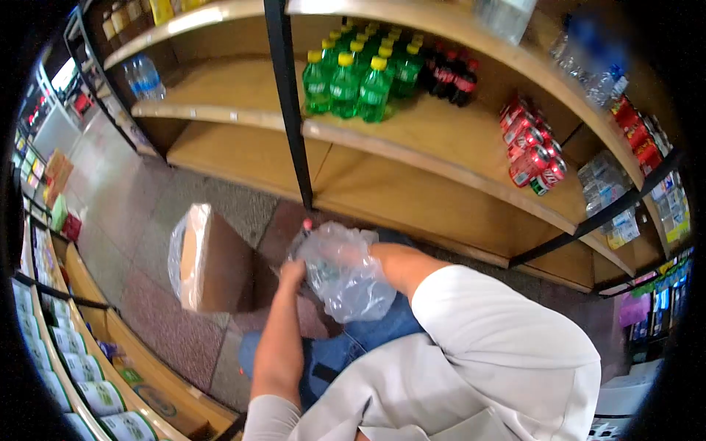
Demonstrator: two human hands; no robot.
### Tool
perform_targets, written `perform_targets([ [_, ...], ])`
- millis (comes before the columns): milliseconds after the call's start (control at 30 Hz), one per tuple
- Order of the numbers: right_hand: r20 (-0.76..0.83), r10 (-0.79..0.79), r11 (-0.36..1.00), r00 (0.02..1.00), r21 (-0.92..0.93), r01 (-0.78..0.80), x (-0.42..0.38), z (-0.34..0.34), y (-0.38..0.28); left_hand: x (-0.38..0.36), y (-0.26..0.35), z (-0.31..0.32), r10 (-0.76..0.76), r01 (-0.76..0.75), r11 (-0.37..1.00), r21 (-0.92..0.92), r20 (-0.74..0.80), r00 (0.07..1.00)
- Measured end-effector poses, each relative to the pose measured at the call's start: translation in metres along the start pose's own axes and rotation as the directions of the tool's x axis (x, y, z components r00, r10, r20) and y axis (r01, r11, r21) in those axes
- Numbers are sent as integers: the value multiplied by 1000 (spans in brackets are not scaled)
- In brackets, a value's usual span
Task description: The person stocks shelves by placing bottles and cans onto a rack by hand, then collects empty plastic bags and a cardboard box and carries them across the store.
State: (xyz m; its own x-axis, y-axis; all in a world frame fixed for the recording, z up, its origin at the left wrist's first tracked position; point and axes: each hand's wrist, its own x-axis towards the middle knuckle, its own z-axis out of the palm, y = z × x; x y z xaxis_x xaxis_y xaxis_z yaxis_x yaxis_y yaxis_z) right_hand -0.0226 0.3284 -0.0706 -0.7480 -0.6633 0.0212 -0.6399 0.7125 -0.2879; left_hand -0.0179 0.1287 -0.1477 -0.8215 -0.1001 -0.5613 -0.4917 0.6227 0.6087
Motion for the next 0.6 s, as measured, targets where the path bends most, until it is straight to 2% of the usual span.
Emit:
perform_targets([
  [33, 76, -44, 994, 996, -93, 51, 5, 21, 13, 74, -54, 64, -52, 51, 998, -31, -18, 998],
  [67, 152, 23, 993, 988, -119, -4, 5, 48, 24, 113, -89, 95, -66, 154, 886, -438, 210, 975],
  [100, 135, 27, 991, 991, -135, -9, 3, 54, 19, 66, -55, 74, -75, 262, 797, -544, 341, 937],
  [133, 43, 27, 975, 999, -223, -17, 2, 54, 9, 39, -36, 60, -1, 303, 685, -662, 415, 910],
  [167, -8, 30, 963, 1000, -267, -31, 1, 50, 7, 44, -36, 62, 20, 335, 628, -703, 444, 896],
  [200, -58, 33, 950, 998, -308, -49, 1, 35, -2, 50, -45, 69, 37, 373, 570, -732, 476, 879],
  [233, 72, 184, 977, 980, -123, -174, -3, -13, -34, 47, -46, 67, 40, 369, 584, -724, 479, 877],
  [300, 397, 129, 926, 909, -376, 32, 17, -8, -34, 39, -44, 61, 56, 313, 592, -743, 425, 904],
  [433, 397, 119, 953, 910, -302, 7, 18, -12, -33, 34, -40, 54, 77, 267, 593, -759, 384, 920],
  [500, 280, -15, 980, 960, -185, 70, 7, -14, -23, 34, -36, 45, -98, 276, 711, -647, 298, 950],
  [533, 216, -74, 987, 974, -123, 102, -3, -12, -16, 41, -41, 47, -109, 287, 714, -639, 304, 946],
  [600, 117, -130, 991, 985, -13, 133, -17, -14, -6, 67, -49, 51, -8, 354, 614, -706, 443, 897],
])
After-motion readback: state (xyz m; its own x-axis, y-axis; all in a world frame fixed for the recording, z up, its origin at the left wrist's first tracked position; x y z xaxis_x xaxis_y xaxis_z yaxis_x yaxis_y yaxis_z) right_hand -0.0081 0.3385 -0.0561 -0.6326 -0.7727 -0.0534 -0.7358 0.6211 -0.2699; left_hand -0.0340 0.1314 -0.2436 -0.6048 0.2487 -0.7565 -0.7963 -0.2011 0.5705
